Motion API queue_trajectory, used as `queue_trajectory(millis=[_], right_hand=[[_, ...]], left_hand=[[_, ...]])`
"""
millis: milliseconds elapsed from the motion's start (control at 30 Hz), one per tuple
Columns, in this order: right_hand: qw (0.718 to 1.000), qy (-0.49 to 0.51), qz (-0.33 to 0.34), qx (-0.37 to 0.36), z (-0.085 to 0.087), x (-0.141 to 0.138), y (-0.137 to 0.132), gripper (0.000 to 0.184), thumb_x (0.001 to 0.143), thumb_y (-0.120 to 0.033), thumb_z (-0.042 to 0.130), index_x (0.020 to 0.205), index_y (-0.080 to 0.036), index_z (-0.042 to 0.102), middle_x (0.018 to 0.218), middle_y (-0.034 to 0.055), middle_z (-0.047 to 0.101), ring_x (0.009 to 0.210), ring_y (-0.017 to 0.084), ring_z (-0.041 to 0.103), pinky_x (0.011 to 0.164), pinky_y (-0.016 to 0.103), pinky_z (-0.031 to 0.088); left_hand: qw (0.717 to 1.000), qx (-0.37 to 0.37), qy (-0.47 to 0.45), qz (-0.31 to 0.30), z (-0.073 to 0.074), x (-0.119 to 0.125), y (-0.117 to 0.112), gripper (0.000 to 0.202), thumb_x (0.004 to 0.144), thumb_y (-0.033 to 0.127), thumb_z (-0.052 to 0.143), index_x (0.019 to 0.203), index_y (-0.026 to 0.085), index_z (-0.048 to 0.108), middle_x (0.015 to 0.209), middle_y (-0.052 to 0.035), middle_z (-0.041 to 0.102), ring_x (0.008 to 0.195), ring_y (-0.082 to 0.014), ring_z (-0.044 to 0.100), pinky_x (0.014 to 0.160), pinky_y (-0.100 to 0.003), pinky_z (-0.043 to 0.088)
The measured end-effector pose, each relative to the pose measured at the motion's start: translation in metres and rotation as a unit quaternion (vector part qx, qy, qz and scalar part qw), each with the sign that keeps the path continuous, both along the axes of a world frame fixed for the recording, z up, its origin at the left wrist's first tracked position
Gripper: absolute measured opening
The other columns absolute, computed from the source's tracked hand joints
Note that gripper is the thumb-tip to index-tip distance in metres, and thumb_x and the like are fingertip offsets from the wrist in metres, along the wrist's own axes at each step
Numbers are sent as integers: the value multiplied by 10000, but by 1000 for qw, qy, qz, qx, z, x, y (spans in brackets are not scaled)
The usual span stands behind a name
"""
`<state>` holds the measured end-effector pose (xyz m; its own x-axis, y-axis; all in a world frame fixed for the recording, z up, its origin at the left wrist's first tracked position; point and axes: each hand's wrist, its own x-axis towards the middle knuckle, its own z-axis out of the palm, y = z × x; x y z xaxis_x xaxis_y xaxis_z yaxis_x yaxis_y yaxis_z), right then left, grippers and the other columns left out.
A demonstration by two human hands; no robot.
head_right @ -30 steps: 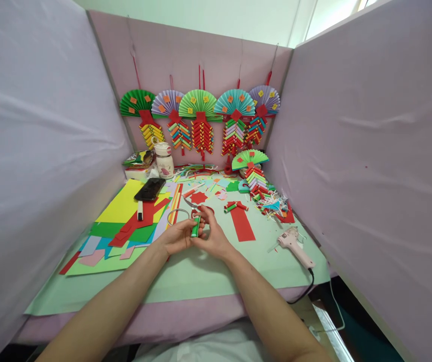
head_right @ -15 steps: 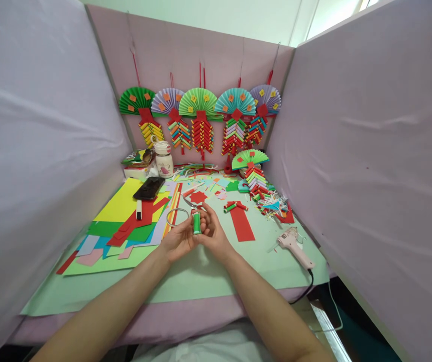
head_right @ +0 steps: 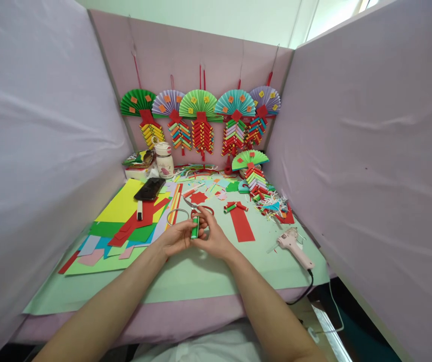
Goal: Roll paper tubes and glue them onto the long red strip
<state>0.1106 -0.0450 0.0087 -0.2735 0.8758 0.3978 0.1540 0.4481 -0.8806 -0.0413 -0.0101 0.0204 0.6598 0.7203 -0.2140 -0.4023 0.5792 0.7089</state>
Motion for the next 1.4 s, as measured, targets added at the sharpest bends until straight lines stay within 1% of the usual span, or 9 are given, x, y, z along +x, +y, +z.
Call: queue_trajectory(millis=[167,300,400,833,1033,1167,1267,1333,1400], right_hand=[[1000,-25,-8,6,0,2,1,859,680,-120,613,1436,-285,240,1362,97,439,1248,214,447,978,377,430],[998,-50,-20,29,0,4,3,852,678,-119,621,1431,-276,253,1379,95,427,1280,228,415,1039,420,367],[996,-76,-34,40,-2,6,4,859,674,-124,633,1431,-273,254,1380,98,424,1280,232,413,1052,430,350],[994,-89,-36,53,-2,5,4,850,691,-130,636,1436,-276,254,1367,101,433,1282,239,407,1047,433,366],[992,-101,-37,62,-5,5,5,824,713,-144,632,1435,-270,257,1384,101,413,1278,231,405,1042,421,373],[990,-101,-43,86,-4,4,6,809,695,-174,675,1407,-265,301,1402,94,395,1294,237,374,1050,411,355],[985,-90,-89,116,-5,5,8,678,724,-195,662,1342,-254,388,1349,94,440,1231,235,428,1015,402,379],[977,-89,-142,134,-7,5,11,448,778,-202,612,1211,-244,506,1198,81,535,1115,223,497,954,395,411],[965,-101,-190,149,-11,6,13,218,820,-200,565,1034,-233,587,1023,59,581,1004,211,527,900,384,425]], left_hand=[[1000,8,15,-3,1,0,1,207,742,112,617,949,122,619,724,-62,646,703,-175,651,635,-266,512],[999,18,30,15,-1,-2,3,231,732,106,649,958,136,614,795,-63,658,758,-181,657,643,-270,526],[998,19,50,25,-4,-3,5,208,724,106,672,922,141,619,783,-47,659,743,-163,657,641,-257,533],[990,77,115,38,-4,-2,4,224,728,175,690,936,130,621,853,-108,710,780,-190,685,661,-276,543],[983,74,153,69,-2,1,2,212,699,167,694,894,128,621,808,-102,702,732,-180,679,624,-257,533],[974,95,177,100,-6,4,3,220,677,191,706,873,137,623,810,-87,692,741,-181,671,632,-263,523],[954,142,220,148,-13,7,5,190,661,212,709,817,144,623,776,-64,685,699,-165,649,590,-237,492],[933,188,251,173,-18,8,6,168,659,219,698,793,147,627,723,-42,675,629,-138,614,535,-207,445],[915,235,277,178,-20,9,6,141,664,219,674,777,148,628,664,-19,654,584,-120,579,500,-190,397]])
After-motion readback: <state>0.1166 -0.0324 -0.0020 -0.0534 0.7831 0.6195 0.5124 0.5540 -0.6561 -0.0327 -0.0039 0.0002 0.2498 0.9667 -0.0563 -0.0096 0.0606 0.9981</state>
